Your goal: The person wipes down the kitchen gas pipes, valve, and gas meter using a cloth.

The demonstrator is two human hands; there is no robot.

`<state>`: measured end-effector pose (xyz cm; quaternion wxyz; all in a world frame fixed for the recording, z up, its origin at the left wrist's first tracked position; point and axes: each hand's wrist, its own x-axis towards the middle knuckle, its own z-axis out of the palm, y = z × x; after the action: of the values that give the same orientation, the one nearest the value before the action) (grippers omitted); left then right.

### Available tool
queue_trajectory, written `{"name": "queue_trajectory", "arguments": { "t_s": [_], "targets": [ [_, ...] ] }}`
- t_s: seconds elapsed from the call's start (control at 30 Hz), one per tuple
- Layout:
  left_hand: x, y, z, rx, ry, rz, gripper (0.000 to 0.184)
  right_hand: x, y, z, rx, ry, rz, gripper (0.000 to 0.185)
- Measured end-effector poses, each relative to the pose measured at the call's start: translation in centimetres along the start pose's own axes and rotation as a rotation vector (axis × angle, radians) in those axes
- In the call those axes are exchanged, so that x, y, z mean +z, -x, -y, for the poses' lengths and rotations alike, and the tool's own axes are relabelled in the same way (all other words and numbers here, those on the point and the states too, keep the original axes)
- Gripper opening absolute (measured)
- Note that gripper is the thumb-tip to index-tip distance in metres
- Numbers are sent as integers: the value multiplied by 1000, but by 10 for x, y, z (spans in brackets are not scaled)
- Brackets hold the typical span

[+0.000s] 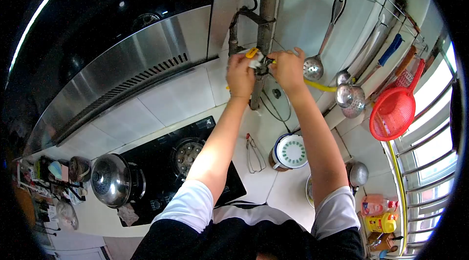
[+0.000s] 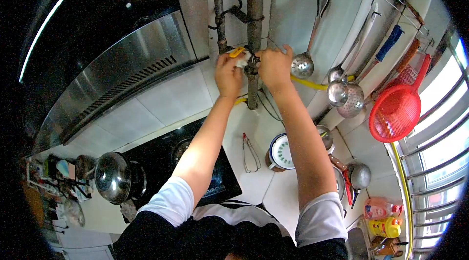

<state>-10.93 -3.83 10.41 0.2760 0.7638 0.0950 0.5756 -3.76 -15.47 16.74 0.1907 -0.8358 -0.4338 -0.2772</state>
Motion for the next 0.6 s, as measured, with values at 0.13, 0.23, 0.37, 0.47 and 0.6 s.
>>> {"name": "queue_trajectory", "arguments": {
  "t_s": [0.13,0.23,0.37,0.47,0.6],
  "targets": [
    [8,-4,6,-65,-38,-134,38,3,-2,0,11,14,-11,23],
    [15,15,-20,40,42,36,38,-2,-5,2,29,94,87,23],
    [2,0,-4,-17,-101,-30,33,-3,-2,1,41,6,42,24],
    [-1,-12,18,-167,-49,-124,34,0,0,0,23,-18,-12,23],
    [14,12,-10,61,-25,36,41,-4,-4,2,18,46,37,22]
  ]
}}
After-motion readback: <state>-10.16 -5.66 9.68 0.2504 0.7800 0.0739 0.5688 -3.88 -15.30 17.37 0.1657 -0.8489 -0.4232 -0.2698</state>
